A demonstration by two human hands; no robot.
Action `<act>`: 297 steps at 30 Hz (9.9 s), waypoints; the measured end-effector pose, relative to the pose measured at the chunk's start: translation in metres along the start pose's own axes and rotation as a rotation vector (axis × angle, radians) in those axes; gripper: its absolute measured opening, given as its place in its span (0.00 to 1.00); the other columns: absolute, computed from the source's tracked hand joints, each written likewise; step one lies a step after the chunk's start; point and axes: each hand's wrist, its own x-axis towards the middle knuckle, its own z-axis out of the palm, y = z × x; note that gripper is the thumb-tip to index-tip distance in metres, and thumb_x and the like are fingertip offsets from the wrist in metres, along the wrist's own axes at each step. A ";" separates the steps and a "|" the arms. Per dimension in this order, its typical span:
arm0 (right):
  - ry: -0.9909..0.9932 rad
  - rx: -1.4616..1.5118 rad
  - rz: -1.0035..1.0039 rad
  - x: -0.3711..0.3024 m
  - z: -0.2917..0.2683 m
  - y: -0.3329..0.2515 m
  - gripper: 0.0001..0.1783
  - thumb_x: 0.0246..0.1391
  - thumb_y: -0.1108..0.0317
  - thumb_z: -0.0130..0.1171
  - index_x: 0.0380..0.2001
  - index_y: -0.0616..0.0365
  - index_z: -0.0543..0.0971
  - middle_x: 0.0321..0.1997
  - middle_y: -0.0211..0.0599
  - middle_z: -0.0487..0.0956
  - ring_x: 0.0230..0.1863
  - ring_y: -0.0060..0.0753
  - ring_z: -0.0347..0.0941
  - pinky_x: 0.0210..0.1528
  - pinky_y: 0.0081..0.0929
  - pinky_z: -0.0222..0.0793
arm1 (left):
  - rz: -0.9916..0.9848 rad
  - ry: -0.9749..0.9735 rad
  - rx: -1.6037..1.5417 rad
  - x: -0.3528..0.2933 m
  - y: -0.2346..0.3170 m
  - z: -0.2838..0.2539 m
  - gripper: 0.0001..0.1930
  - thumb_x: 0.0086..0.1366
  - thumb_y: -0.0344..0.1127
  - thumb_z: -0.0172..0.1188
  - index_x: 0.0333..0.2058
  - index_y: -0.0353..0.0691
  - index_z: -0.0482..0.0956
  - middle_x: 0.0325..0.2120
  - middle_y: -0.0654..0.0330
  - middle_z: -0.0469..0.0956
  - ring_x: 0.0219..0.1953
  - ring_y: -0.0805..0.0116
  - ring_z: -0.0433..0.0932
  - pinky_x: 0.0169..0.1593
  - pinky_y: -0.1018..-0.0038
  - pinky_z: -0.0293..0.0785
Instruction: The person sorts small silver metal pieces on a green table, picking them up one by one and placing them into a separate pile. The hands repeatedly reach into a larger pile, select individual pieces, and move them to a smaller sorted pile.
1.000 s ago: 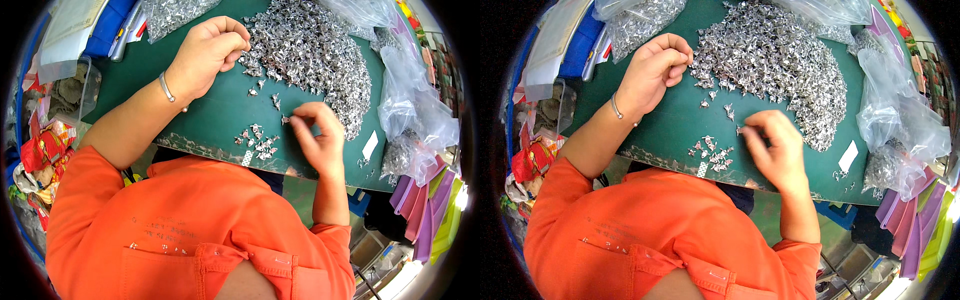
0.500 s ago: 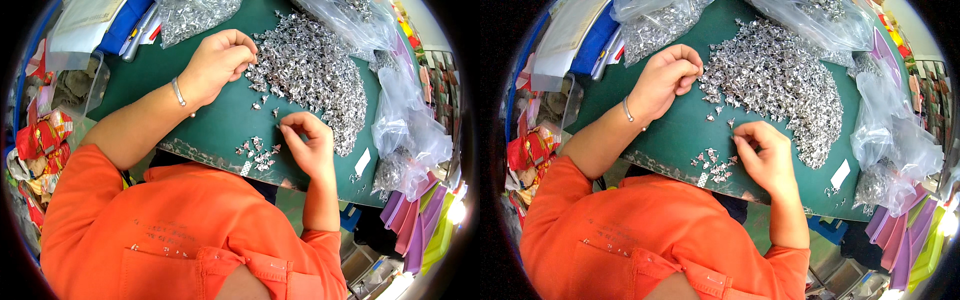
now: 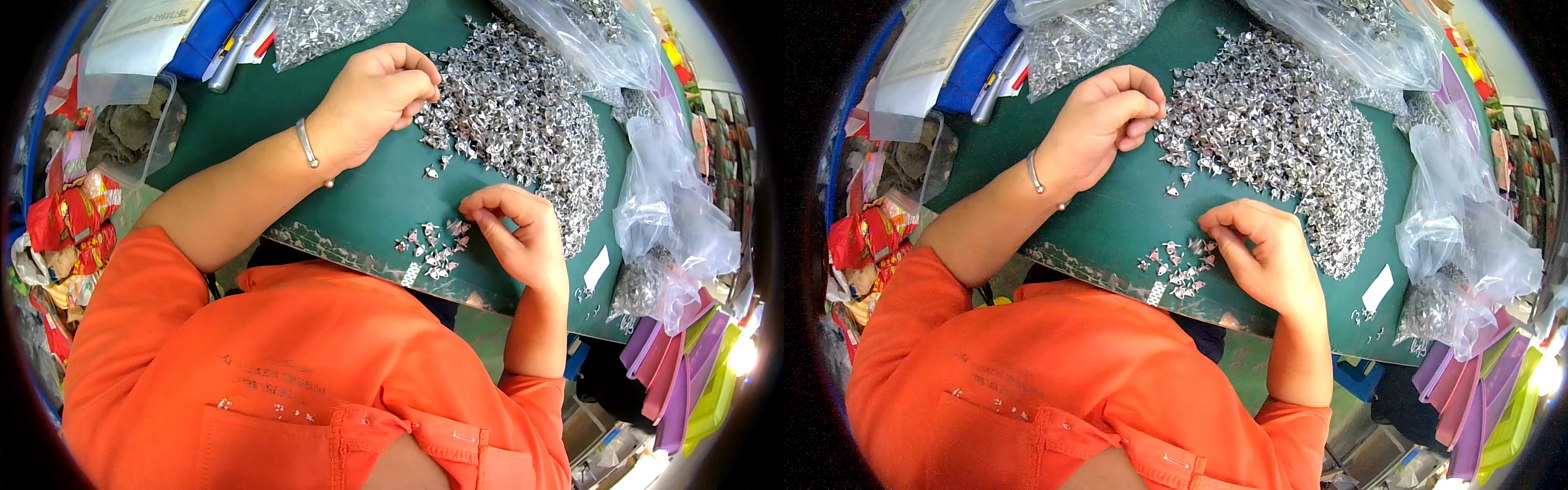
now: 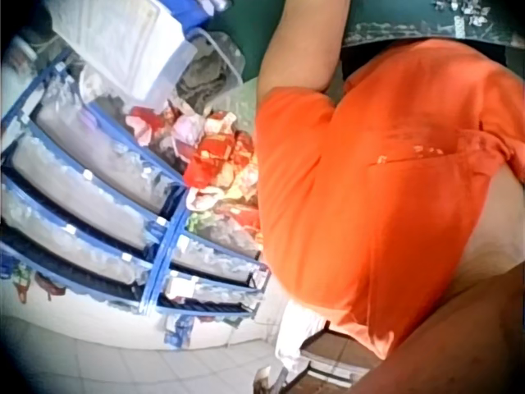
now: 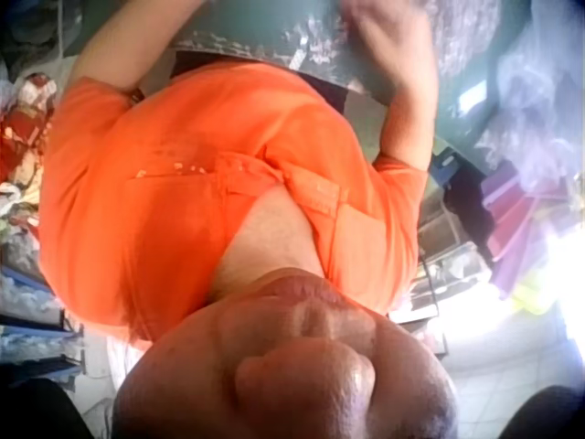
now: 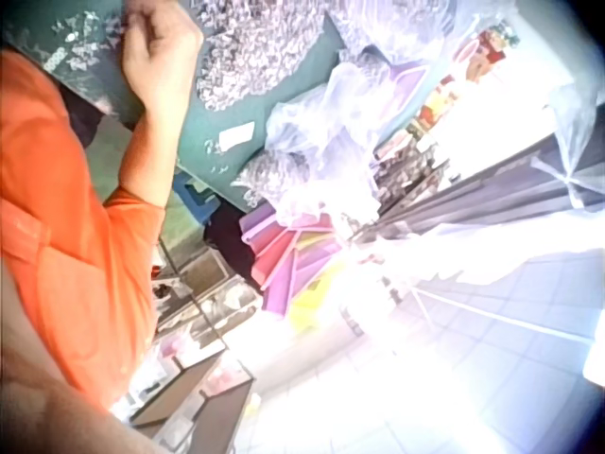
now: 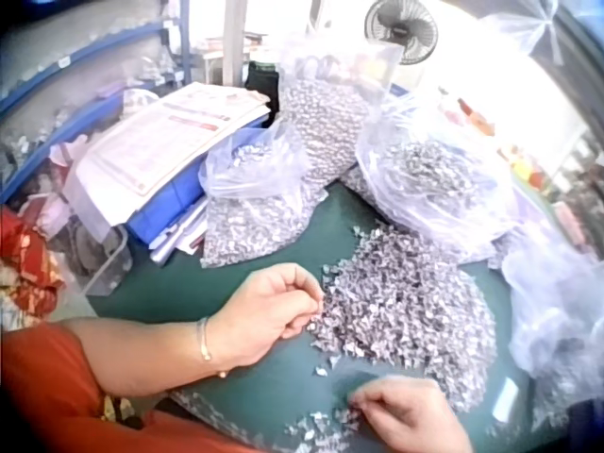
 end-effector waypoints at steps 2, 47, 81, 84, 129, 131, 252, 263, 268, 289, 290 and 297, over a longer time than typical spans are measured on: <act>0.080 -0.149 -0.170 0.008 0.006 -0.004 0.09 0.49 0.84 0.60 0.35 0.64 0.81 0.34 0.42 0.81 0.36 0.44 0.80 0.38 0.31 0.75 | 0.013 -0.011 0.024 0.000 0.001 -0.001 0.04 0.64 0.26 0.55 0.36 0.37 0.77 0.30 0.64 0.77 0.24 0.82 0.67 0.26 0.83 0.60; 0.493 0.076 0.164 -0.019 0.025 0.015 0.05 0.53 0.78 0.64 0.35 0.61 0.83 0.33 0.42 0.81 0.34 0.42 0.80 0.38 0.33 0.76 | 0.282 -0.370 1.068 -0.043 -0.003 0.009 0.07 0.61 0.30 0.67 0.37 0.34 0.82 0.31 0.55 0.78 0.31 0.64 0.80 0.37 0.71 0.76; 0.398 -0.145 0.083 -0.009 0.022 0.012 0.04 0.50 0.77 0.62 0.31 0.60 0.79 0.33 0.42 0.78 0.35 0.50 0.77 0.39 0.39 0.75 | 0.442 -0.532 1.205 -0.022 -0.009 0.028 0.03 0.60 0.25 0.63 0.33 0.35 0.80 0.30 0.52 0.75 0.36 0.50 0.78 0.40 0.62 0.76; 0.431 -0.150 0.131 -0.018 0.014 0.011 0.05 0.51 0.78 0.61 0.33 0.61 0.80 0.34 0.45 0.81 0.36 0.52 0.79 0.39 0.39 0.76 | 0.408 -0.564 1.157 -0.029 -0.009 0.024 0.03 0.61 0.26 0.63 0.33 0.35 0.81 0.30 0.51 0.76 0.34 0.50 0.78 0.40 0.62 0.76; 0.395 -0.111 -0.112 -0.003 0.035 0.002 0.07 0.50 0.79 0.65 0.33 0.60 0.80 0.36 0.39 0.81 0.39 0.45 0.78 0.42 0.36 0.75 | 0.154 -0.267 1.007 -0.029 0.005 -0.003 0.06 0.62 0.27 0.64 0.38 0.35 0.80 0.34 0.57 0.79 0.33 0.68 0.79 0.38 0.74 0.75; 0.397 -0.170 -0.172 0.002 0.045 0.007 0.08 0.46 0.80 0.66 0.32 0.59 0.80 0.35 0.38 0.80 0.37 0.44 0.76 0.40 0.36 0.74 | 0.222 -0.326 1.048 -0.029 0.002 0.006 0.07 0.60 0.26 0.66 0.37 0.35 0.80 0.32 0.57 0.77 0.33 0.66 0.80 0.37 0.73 0.75; 0.117 -0.269 -0.142 -0.019 0.017 0.005 0.27 0.44 0.90 0.48 0.47 0.61 0.81 0.49 0.45 0.78 0.53 0.50 0.72 0.57 0.39 0.68 | 0.369 -0.249 1.197 -0.013 0.002 -0.009 0.08 0.65 0.24 0.57 0.42 0.33 0.79 0.38 0.50 0.80 0.39 0.54 0.81 0.46 0.67 0.77; 0.481 -0.604 -0.090 0.026 0.018 0.026 0.14 0.54 0.71 0.61 0.45 0.51 0.81 0.31 0.37 0.75 0.32 0.46 0.78 0.32 0.40 0.76 | 0.567 -0.245 1.181 0.011 -0.011 0.009 0.08 0.57 0.26 0.68 0.34 0.33 0.78 0.29 0.54 0.78 0.33 0.56 0.81 0.40 0.65 0.77; 0.617 -0.543 -0.178 0.062 0.005 0.021 0.14 0.49 0.74 0.62 0.41 0.52 0.82 0.31 0.38 0.77 0.30 0.46 0.78 0.30 0.39 0.76 | 0.551 -0.095 1.187 0.041 0.001 0.009 0.07 0.58 0.28 0.68 0.34 0.35 0.81 0.31 0.55 0.81 0.34 0.60 0.82 0.41 0.69 0.77; 0.596 -0.197 -0.073 -0.005 -0.004 0.028 0.17 0.49 0.87 0.55 0.42 0.60 0.82 0.46 0.45 0.79 0.48 0.50 0.76 0.51 0.37 0.73 | 0.023 0.017 0.529 -0.007 0.005 -0.001 0.06 0.67 0.29 0.64 0.40 0.33 0.80 0.29 0.69 0.77 0.26 0.84 0.69 0.28 0.85 0.64; 0.604 -0.149 -0.002 -0.009 -0.005 0.031 0.15 0.50 0.85 0.57 0.40 0.60 0.82 0.44 0.44 0.80 0.46 0.49 0.77 0.50 0.37 0.74 | 0.005 0.023 0.488 -0.008 0.000 0.000 0.06 0.67 0.29 0.64 0.40 0.33 0.80 0.28 0.69 0.76 0.24 0.85 0.67 0.27 0.85 0.62; 0.487 -0.215 -0.124 -0.017 0.018 0.018 0.15 0.48 0.85 0.58 0.39 0.61 0.81 0.40 0.44 0.81 0.43 0.48 0.78 0.47 0.37 0.75 | -0.069 0.031 0.383 -0.006 -0.004 -0.002 0.06 0.66 0.29 0.64 0.40 0.33 0.80 0.25 0.69 0.74 0.22 0.84 0.64 0.24 0.84 0.58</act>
